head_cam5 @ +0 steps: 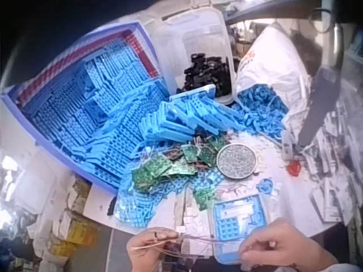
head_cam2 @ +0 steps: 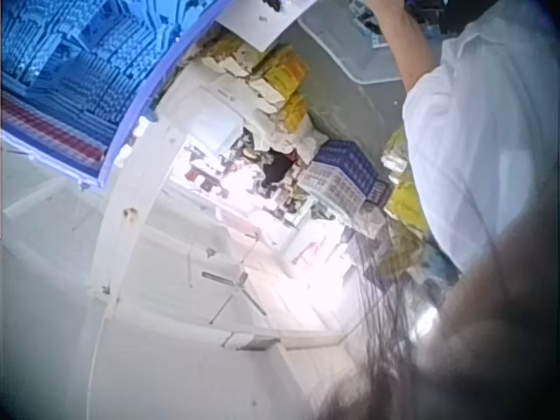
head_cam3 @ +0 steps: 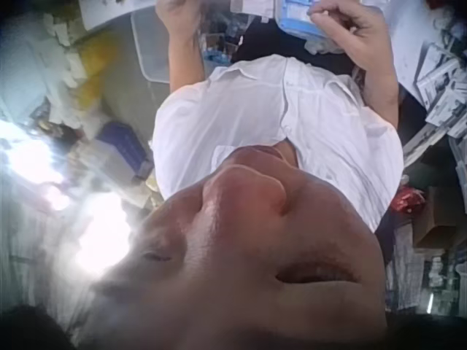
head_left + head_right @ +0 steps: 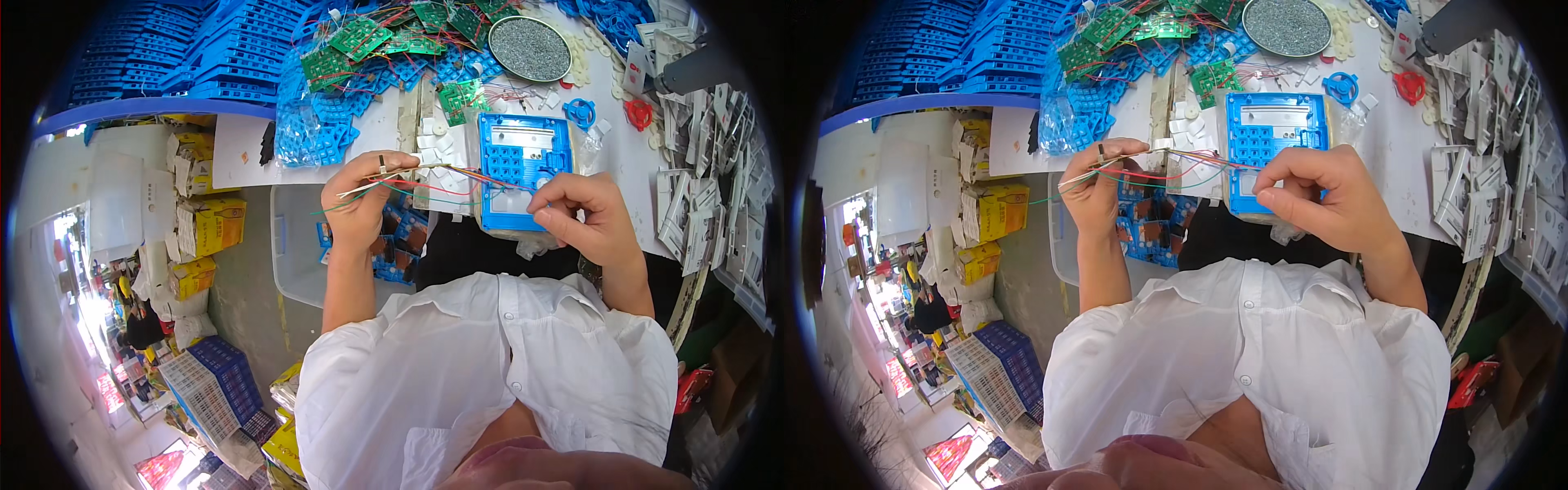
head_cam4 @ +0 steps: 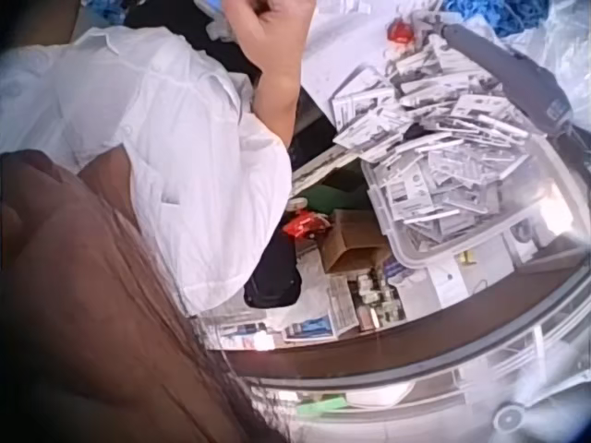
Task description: Assembling electronic components and wires into a blue plastic housing using glue.
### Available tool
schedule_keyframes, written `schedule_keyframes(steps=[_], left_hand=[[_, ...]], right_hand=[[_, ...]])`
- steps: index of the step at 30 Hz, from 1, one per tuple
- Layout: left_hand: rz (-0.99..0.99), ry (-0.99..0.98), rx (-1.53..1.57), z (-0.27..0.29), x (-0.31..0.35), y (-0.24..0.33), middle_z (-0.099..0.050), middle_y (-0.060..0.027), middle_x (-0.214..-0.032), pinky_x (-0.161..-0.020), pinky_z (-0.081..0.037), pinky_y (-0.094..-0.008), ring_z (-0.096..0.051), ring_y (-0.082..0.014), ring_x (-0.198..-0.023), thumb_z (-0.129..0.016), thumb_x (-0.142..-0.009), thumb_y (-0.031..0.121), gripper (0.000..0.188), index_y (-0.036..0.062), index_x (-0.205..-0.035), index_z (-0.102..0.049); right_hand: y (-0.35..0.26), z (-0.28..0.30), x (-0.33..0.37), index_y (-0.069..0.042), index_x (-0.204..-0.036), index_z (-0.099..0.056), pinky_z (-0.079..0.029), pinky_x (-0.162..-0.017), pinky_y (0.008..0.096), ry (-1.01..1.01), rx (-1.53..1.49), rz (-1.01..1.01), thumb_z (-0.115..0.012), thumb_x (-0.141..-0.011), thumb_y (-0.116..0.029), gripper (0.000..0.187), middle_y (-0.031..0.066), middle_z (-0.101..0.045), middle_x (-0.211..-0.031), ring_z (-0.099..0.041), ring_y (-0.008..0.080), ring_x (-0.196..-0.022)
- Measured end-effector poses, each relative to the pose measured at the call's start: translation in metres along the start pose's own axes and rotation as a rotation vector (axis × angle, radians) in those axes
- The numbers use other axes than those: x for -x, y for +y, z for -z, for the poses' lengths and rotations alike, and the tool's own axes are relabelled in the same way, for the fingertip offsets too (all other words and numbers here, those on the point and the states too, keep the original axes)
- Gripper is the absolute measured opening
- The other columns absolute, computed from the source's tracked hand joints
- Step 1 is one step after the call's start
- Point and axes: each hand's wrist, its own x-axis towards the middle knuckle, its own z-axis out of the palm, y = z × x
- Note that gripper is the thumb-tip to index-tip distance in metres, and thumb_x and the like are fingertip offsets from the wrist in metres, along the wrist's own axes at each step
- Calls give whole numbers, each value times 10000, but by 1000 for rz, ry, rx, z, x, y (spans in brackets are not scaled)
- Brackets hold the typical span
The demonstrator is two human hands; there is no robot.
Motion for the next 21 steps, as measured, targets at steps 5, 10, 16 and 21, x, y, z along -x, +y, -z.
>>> schedule_keyframes(steps=[5, 10, 16, 21], left_hand=[[-45, -26, -50, 3, 2, 2, -716, -200, -1012, -773, -547, -324, -695, -239, -898, -642, -937, 63, 150, -29, -1054, -662], [29, 12, -45, -2, 6, 15, -716, -214, -963, -655, -548, -294, -689, -210, -763, -647, -958, 87, 114, 6, -1038, -649], [182, 196, 42, 3, 20, 18, -702, -100, -878, -591, -485, -219, -613, -100, -668, -660, -910, -18, 146, -56, -1051, -661], [307, 220, -30, 5, 20, 33, -693, -60, -857, -567, -457, -193, -592, -48, -655, -685, -884, -31, 188, -62, -1066, -650]], right_hand=[[-2, 2, 4, -1, -871, -693, -325, -469, 224, 36, 40, 112, -670, -853, -30, 41, -6, -562, -560, -455, 36, -469], [-7, -6, -6, -16, -881, -702, -338, -476, 225, 89, 72, 186, -734, -823, -81, 93, -8, -583, -600, -477, 37, -499], [-15, -24, -27, -70, -1079, -673, -452, -619, 283, 41, 294, 322, -829, -736, -223, 406, 43, -656, -956, -598, 159, -811], [0, -49, -43, -104, -1357, -540, -474, -767, 343, 12, 419, 308, -831, -723, -304, 726, 75, -602, -1112, -567, 232, -905]])
